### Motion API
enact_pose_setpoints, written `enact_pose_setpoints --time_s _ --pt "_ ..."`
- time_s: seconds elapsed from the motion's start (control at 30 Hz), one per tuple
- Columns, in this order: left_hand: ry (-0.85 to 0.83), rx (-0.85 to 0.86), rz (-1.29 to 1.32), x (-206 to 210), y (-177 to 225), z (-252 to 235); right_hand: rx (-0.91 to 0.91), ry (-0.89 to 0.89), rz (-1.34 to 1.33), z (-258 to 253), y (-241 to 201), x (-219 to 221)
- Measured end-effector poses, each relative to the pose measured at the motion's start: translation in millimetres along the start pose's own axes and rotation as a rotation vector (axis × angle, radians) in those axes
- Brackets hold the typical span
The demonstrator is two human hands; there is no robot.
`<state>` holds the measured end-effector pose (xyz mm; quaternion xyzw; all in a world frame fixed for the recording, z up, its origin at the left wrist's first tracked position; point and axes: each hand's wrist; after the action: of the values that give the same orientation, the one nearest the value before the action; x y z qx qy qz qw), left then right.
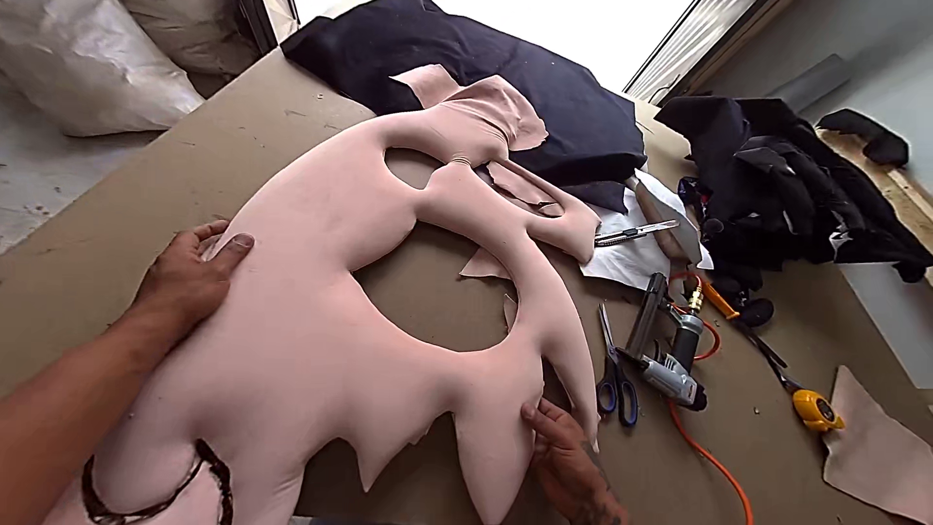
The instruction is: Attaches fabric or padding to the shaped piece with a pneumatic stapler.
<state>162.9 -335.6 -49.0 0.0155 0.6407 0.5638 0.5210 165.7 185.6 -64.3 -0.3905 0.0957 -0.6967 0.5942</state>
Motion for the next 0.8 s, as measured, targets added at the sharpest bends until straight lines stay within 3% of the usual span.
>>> enact_pose_setpoints --time_s 0.1,0.3,0.57,0.6,0.67,0.73,0.8 --pt "-0.016 -0.017 0.009 -1.7 -4.1 -8.1 -0.053 -0.058 -0.084 5.0 11.5 9.8" --pt "-0.025 -0.011 -0.009 -1.3 -1.7 -9.1 -0.066 0.127 0.005 0.8 10.0 29.7" --pt "-0.003 -0.047 -0.039 -3.8 2.3 -2.7 0.044 -0.140 -0.070 14.3 -0.6 9.6" --pt "0.008 -0.051 -0.043 -4.5 2.5 0.7 0.059 -0.162 0.024 21.6 -9.3 2.6" --pt "0.027 -0.046 -0.068 -3.5 6.7 9.3 -0.015 -0.049 0.545 43.9 -46.6 -20.0" --pt "0.048 -0.070 -0.095 -1.4 15.9 23.9 -0.316 0.215 1.147 61.2 -106.5 -62.4" --pt "0.083 -0.077 -0.134 3.1 23.5 41.7 -0.546 0.575 1.416 53.8 -173.0 -121.4"
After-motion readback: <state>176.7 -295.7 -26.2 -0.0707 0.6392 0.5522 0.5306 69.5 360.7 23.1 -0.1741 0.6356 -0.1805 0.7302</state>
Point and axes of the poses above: each hand's wrist, its own z-axis away from the middle knuckle, its own x-axis out of the palm, y = z × x, and after that the axes turned 5 degrees about x, right-handed
